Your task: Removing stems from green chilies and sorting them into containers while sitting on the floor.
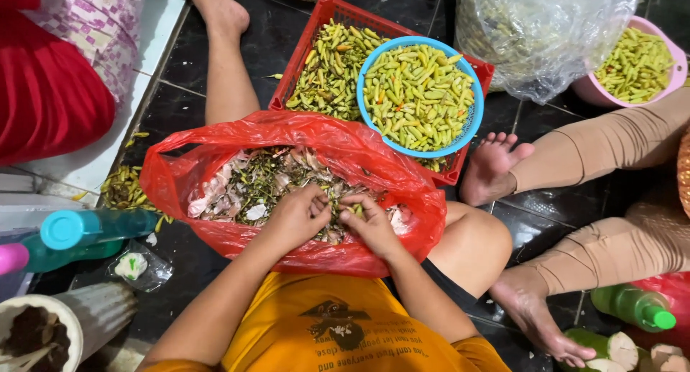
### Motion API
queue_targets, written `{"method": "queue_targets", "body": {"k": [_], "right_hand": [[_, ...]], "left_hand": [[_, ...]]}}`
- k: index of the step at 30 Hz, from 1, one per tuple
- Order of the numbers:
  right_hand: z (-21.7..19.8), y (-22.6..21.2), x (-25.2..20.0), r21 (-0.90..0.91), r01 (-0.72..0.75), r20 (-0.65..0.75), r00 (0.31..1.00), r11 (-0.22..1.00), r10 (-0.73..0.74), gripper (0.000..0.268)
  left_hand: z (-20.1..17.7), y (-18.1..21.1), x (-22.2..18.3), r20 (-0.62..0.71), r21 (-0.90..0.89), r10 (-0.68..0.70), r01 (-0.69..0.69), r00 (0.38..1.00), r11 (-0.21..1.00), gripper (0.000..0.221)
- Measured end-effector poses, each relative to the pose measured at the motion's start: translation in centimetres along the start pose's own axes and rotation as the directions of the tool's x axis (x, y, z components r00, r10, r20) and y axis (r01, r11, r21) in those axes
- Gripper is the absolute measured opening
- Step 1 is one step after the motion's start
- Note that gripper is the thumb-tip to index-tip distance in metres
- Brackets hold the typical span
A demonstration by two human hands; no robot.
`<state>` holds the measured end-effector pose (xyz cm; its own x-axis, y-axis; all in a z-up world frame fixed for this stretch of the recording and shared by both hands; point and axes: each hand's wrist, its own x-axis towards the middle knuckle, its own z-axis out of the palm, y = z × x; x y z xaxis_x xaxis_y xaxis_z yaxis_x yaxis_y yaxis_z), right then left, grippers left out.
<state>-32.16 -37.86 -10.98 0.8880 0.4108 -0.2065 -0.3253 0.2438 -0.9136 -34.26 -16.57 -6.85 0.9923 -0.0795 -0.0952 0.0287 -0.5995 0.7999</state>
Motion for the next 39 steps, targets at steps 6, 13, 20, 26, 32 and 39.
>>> {"method": "queue_targets", "body": {"k": [6, 13, 20, 26, 32, 39], "right_hand": [[0.0, 1.4, -0.1, -0.005, -0.011, -0.001, 1.000, 1.000, 0.011, 0.028], [-0.6, 2.0, -0.4, 0.163, -0.089, 0.006, 0.996, 0.983, 0.089, 0.020], [0.0, -0.1, -0.2, -0.288, 0.264, 0.014, 0.962, 0.921, -0.272, 0.021], [-0.3, 0.3, -0.4, -0.324, 0.305, 0.083, 0.952, 0.895, -0.295, 0.017], [-3.0, 0.5, 0.4, 0.364, -0.011, 0.041, 0.999, 0.931, -0.004, 0.021], [-4.0, -2.5, 0.9, 0.590, -0.079, 0.049, 0.997, 0.804, 0.062, 0.031]], "left_hand": [[0.2, 1.5, -1.9, -0.023, -0.315, -0.061, 0.050, 0.998, 0.948, 0.016], [0.8, 2.1, -2.3, -0.081, -0.413, -0.013, -0.021, 0.997, 0.910, 0.019], [1.8, 1.9, -2.4, -0.125, -0.473, -0.069, 0.001, 0.990, 0.881, 0.020], [0.6, 3.5, -2.2, -0.185, -0.234, -0.016, -0.028, 0.983, 0.972, 0.005], [-0.5, 1.4, -1.7, 0.008, -0.297, -0.150, 0.145, 0.989, 0.944, 0.009], [1.5, 1.5, 0.9, 0.023, 0.515, 0.413, -0.365, 0.911, 0.776, 0.018]]}}
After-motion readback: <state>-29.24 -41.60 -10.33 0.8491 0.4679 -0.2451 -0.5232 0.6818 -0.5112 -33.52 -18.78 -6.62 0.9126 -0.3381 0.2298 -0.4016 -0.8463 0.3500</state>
